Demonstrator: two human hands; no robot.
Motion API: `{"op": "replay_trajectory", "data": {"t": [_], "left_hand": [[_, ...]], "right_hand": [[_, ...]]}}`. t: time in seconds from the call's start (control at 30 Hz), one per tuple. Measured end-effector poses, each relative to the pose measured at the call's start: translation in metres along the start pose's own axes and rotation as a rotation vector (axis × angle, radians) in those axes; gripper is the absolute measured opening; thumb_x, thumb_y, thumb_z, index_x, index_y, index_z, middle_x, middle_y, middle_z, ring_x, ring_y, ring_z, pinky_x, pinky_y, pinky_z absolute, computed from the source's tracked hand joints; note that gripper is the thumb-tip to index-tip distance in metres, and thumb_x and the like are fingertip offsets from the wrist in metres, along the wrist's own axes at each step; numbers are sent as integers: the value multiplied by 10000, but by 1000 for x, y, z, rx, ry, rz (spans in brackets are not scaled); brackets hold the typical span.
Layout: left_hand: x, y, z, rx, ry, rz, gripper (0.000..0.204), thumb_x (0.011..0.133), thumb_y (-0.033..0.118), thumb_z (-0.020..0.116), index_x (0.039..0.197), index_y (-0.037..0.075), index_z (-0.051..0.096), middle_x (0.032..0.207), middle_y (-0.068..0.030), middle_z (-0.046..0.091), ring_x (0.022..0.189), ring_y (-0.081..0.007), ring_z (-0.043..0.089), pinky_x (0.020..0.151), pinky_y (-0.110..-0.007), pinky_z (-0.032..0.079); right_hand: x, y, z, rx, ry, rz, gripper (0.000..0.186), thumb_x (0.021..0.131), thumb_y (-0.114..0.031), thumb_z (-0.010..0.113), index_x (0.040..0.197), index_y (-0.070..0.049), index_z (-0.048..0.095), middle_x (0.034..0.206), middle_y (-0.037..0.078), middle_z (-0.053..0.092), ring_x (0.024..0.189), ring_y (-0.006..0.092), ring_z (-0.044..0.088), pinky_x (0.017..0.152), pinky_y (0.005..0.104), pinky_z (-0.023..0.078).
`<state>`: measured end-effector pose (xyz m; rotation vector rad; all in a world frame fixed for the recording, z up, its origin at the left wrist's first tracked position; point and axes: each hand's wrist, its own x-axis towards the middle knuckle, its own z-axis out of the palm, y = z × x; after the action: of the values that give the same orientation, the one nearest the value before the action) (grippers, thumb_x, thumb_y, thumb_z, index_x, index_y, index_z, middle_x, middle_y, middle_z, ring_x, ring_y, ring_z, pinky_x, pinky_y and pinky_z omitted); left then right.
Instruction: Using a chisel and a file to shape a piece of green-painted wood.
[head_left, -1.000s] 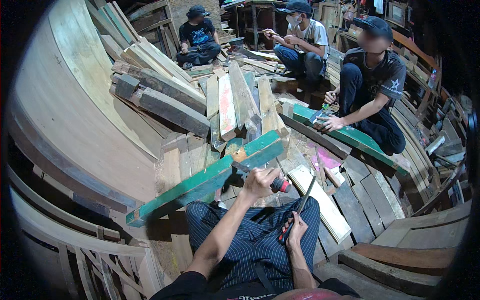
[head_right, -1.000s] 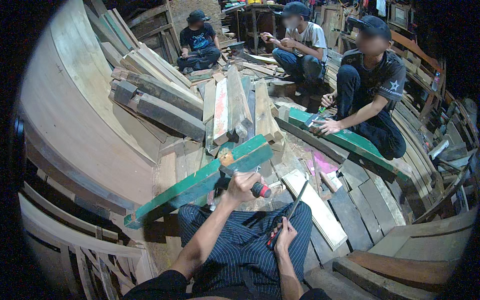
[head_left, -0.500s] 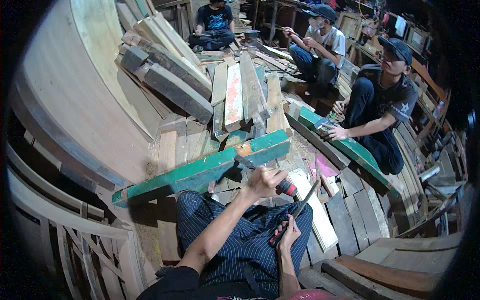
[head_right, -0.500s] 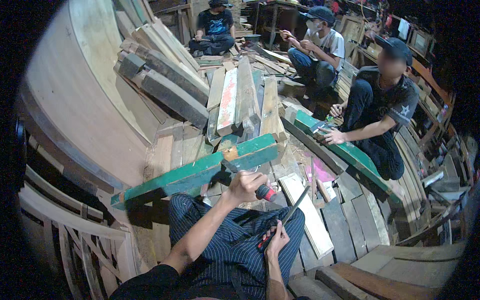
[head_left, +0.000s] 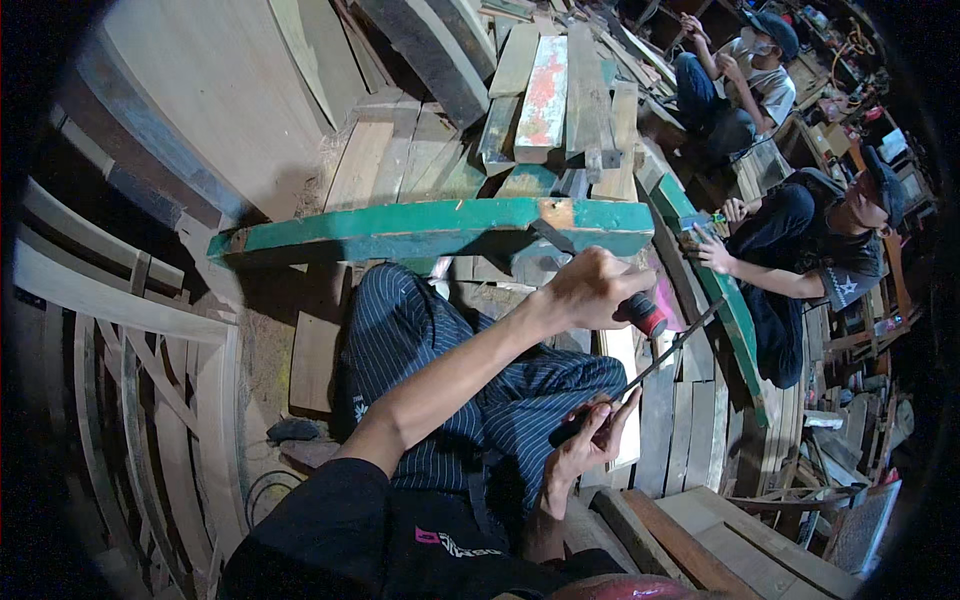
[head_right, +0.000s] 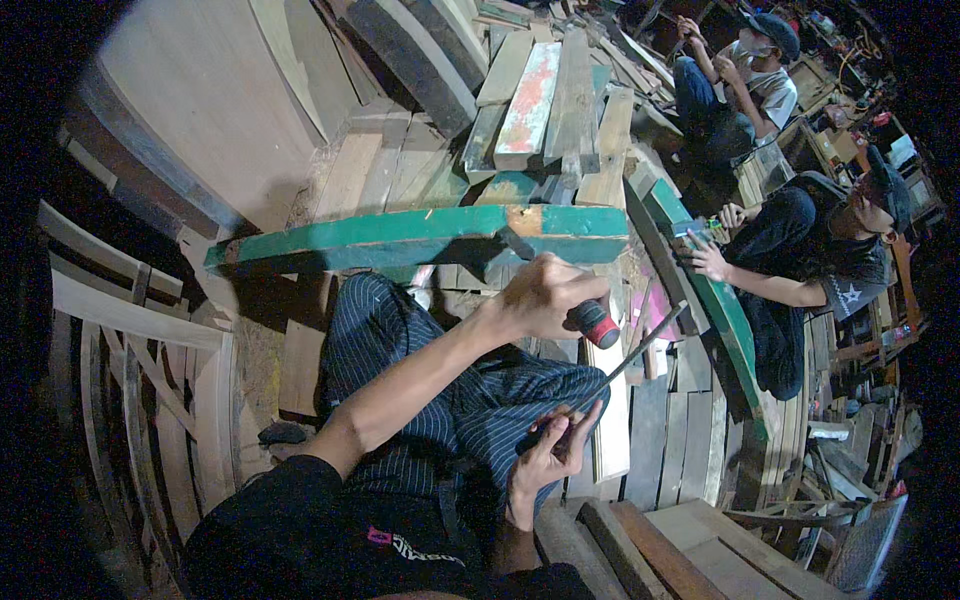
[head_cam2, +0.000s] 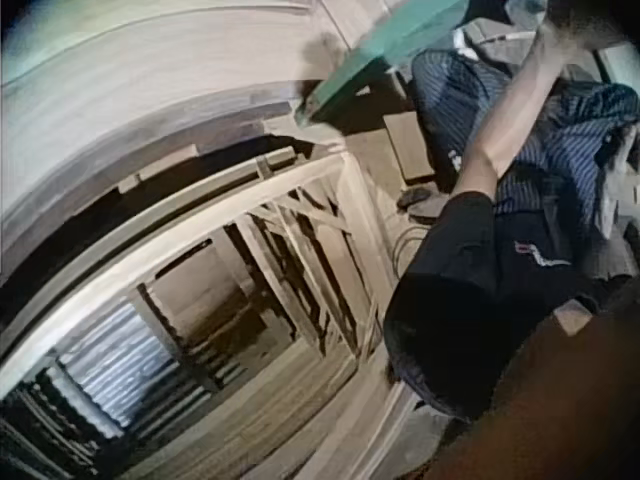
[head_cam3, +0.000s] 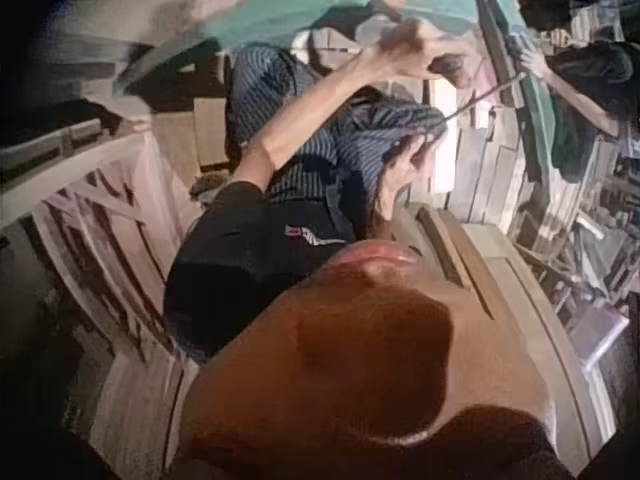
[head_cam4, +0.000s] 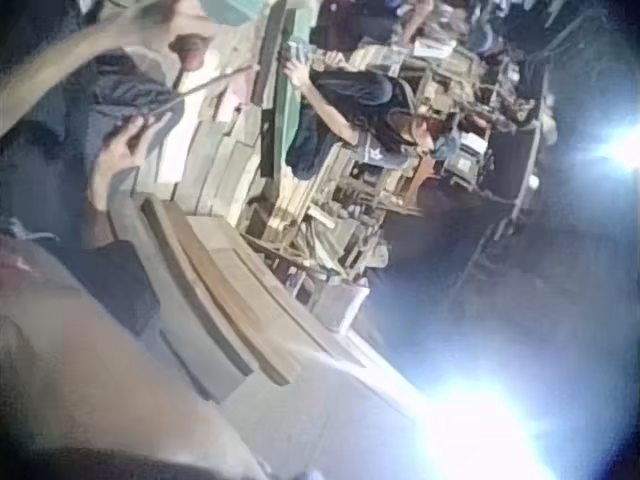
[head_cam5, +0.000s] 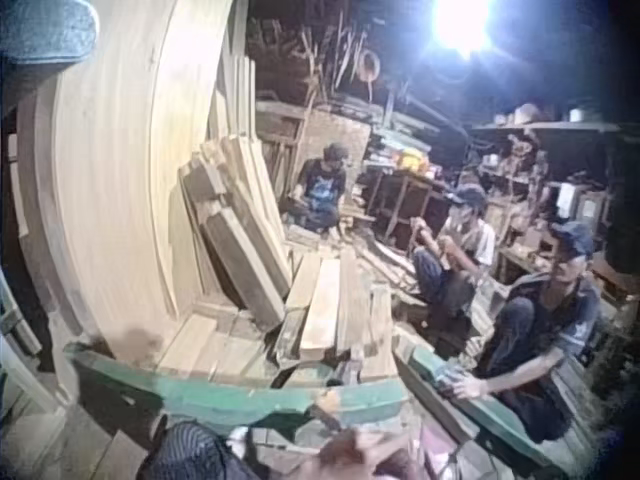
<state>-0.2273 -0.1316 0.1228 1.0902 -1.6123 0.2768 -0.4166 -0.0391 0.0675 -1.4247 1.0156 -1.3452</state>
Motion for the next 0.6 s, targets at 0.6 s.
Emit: {"op": "replay_trajectory", "data": {"t": [0.6], "left_hand": [[-4, -8, 4, 33, 49, 13, 163, 696, 99, 693, 803, 52, 580, 502, -121, 546, 504, -290, 637, 492, -393, 510]], "right_hand": [[-11, 22, -2, -240, 27, -212, 442, 992, -67, 488, 1395, 93, 403, 842, 122, 561, 606, 132, 490, 491, 279, 417]]}}
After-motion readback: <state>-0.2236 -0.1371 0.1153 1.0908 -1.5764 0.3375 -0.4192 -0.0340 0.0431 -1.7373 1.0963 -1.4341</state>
